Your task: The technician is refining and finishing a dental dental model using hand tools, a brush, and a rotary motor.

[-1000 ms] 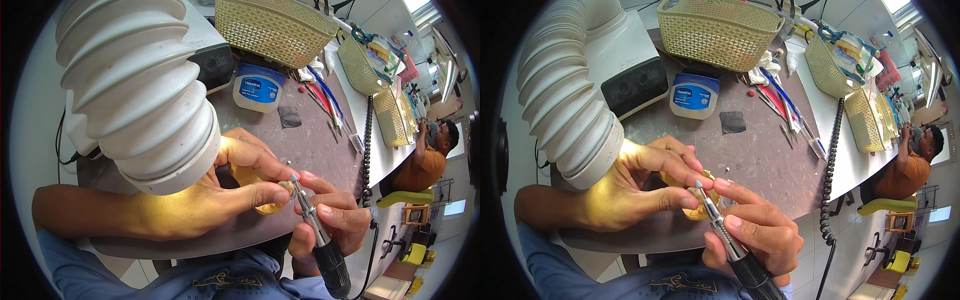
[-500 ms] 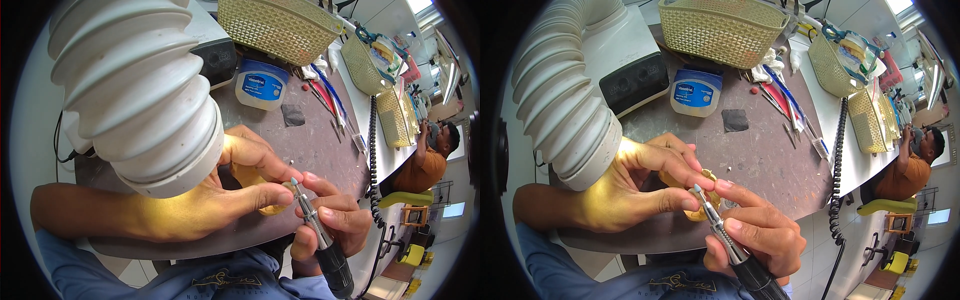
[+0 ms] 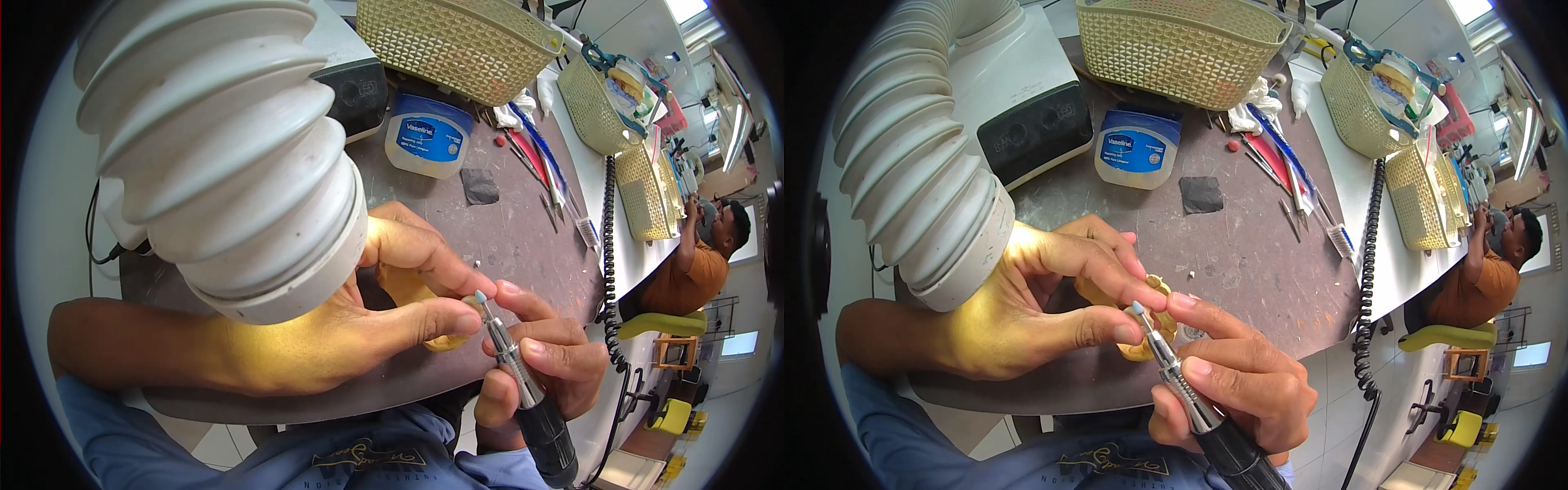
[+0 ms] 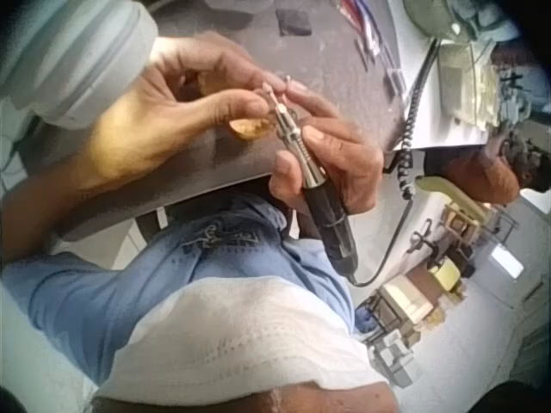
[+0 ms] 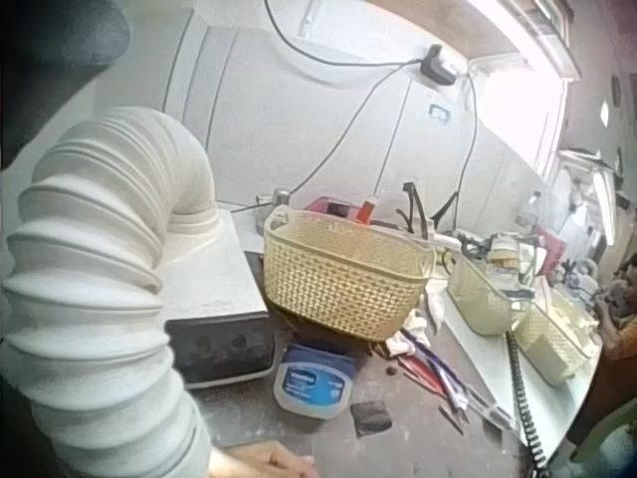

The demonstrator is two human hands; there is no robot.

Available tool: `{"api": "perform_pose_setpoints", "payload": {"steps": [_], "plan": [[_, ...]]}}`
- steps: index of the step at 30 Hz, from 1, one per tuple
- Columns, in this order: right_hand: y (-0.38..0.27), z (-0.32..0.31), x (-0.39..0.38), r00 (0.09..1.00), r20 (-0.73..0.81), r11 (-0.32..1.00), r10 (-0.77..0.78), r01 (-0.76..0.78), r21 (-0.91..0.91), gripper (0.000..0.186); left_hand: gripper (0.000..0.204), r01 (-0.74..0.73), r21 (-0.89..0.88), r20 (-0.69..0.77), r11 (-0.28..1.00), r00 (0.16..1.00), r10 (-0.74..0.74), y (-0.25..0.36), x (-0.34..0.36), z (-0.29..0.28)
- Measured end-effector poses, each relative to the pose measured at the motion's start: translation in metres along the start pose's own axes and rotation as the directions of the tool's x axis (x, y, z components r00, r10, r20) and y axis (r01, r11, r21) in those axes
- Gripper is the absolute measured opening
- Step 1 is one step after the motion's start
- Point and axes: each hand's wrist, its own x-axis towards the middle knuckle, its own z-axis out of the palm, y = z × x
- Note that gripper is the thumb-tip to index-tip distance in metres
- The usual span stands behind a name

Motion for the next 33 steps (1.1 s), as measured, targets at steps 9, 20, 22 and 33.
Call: {"api": "perform_pose_setpoints", "payload": {"steps": [9,20,22,33], "plan": [[-0.0006,0.0008,-0.0001,1.0,-0.021,1.0,0.0,0.0,-0.005,0.034,0.024,0.014,-0.009,-0.001,1.0,1.0,-0.014,0.0015,-0.0005,0.0007],[0.0032,0.0003,0.0015,0.999,0.012,0.999,-0.047,0.047,-0.009,0.035,0.024,0.02,0.0,0.008,1.0,1.0,-0.02,0.0023,-0.0012,-0.0001],[0.0032,0.0022,-0.0001,0.999,-0.039,0.999,-0.029,0.03,0.028,0.036,0.024,0.027,-0.006,0.007,1.0,1.0,-0.026,0.0028,-0.0012,0.0002],[0.001,0.0016,-0.0008,1.0,-0.023,1.0,-0.011,0.011,0.005,0.034,0.024,0.041,0.003,0.009,0.999,0.999,-0.041,0.0041,-0.0015,0.0]]}}
